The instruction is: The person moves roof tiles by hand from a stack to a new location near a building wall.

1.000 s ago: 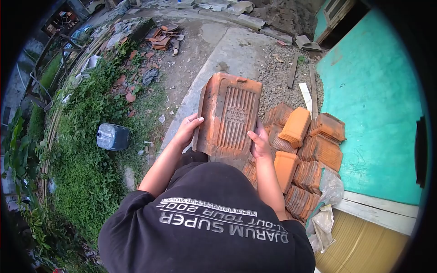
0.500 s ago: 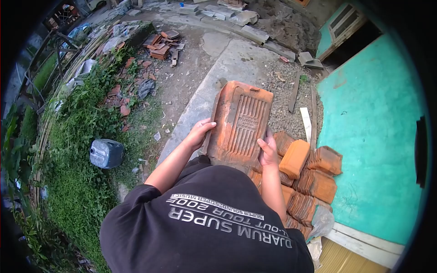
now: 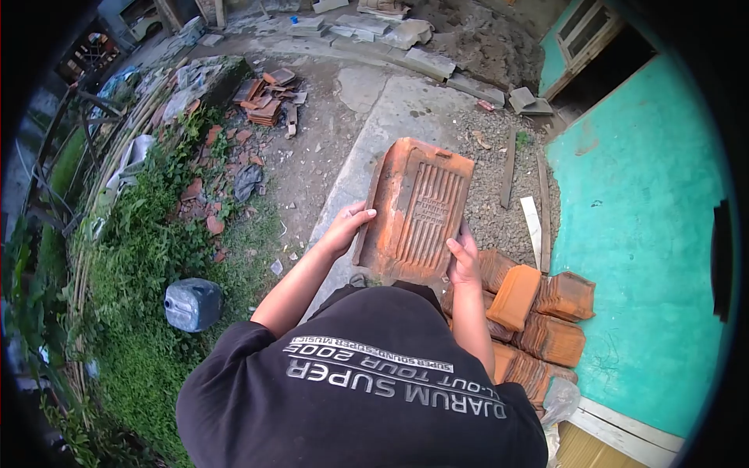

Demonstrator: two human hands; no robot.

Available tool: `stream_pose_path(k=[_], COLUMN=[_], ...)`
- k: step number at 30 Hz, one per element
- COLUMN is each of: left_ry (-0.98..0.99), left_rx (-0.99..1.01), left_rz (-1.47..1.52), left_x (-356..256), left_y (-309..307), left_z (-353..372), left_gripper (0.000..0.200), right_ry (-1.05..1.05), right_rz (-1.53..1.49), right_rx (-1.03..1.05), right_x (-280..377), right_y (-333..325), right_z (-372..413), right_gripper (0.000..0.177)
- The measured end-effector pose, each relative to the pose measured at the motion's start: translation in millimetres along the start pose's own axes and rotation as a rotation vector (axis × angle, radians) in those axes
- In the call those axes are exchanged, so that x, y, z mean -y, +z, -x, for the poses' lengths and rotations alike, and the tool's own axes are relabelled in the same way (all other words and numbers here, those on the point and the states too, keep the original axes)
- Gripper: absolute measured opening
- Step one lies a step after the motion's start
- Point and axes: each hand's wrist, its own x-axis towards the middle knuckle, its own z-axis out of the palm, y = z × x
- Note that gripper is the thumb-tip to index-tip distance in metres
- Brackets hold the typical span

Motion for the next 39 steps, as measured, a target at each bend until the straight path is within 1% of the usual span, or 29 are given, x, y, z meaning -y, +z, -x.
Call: stream_pose_path(k=[2, 7, 10, 14, 17, 20, 22, 23, 25, 26, 28, 31, 33, 35, 37, 39], left_ry=[-0.001, -0.001, 0.012, 0.043, 0.024, -0.002, -0.032, -0.025, -0.018, -0.018, -0.020, -0.008, 0.008, 0.024, 0.032, 0.042], left_rx=[0.005, 0.025, -0.008, -0.049, -0.062, -0.090, -0.147, -0.154, -0.193, -0.203, -0.194, -0.222, -0.234, -0.246, -0.235, -0.224], left_rz=[0.018, -0.060, -0.097, -0.132, -0.133, -0.110, 0.023, 0.023, 0.016, 0.020, 0.011, 0.035, 0.050, 0.065, -0.016, 0.023], left_x=[-8, -34, -47, -56, -63, -76, -82, -85, -90, -92, -97, -104, -110, -110, -110, -119], left_y=[-2, -6, -10, -25, -39, -37, -33, -32, -35, -36, -39, -39, -36, -38, -44, -47], left_z=[-16, -53, -77, -117, -154, -188, -214, -228, -247, -257, -281, -304, -319, -335, -352, -362], left_gripper=[0.047, 0.046, 0.045, 0.045, 0.045, 0.046, 0.046, 0.046, 0.038, 0.038, 0.036, 0.035, 0.035, 0.036, 0.036, 0.036], right_ry=[-0.015, -0.029, -0.030, -0.031, -0.026, -0.012, 0.030, 0.023, 0.035, 0.052, 0.061, 0.080, 0.087, 0.083, 0.076, 0.082], right_rz=[0.022, 0.052, 0.043, 0.020, 0.010, -0.004, -0.034, -0.036, -0.024, -0.015, -0.031, -0.017, -0.044, -0.027, -0.016, 0.018], right_rx=[-0.011, -0.033, -0.027, 0.020, 0.030, 0.013, 0.024, 0.032, 0.053, 0.061, 0.073, 0.096, 0.102, 0.108, 0.116, 0.119], right_x=[4, 15, 14, 8, 8, 12, 18, 21, 27, 30, 35, 44, 51, 57, 63, 67], right_y=[2, 2, -2, -19, -28, -42, -50, -54, -58, -62, -70, -74, -76, -80, -85, -81], right_z=[-17, -57, -86, -143, -185, -227, -255, -268, -294, -306, -331, -356, -375, -391, -409, -419], right_gripper=[0.093, 0.098, 0.098, 0.099, 0.098, 0.098, 0.098, 0.097, 0.100, 0.102, 0.101, 0.101, 0.094, 0.094, 0.093, 0.097])
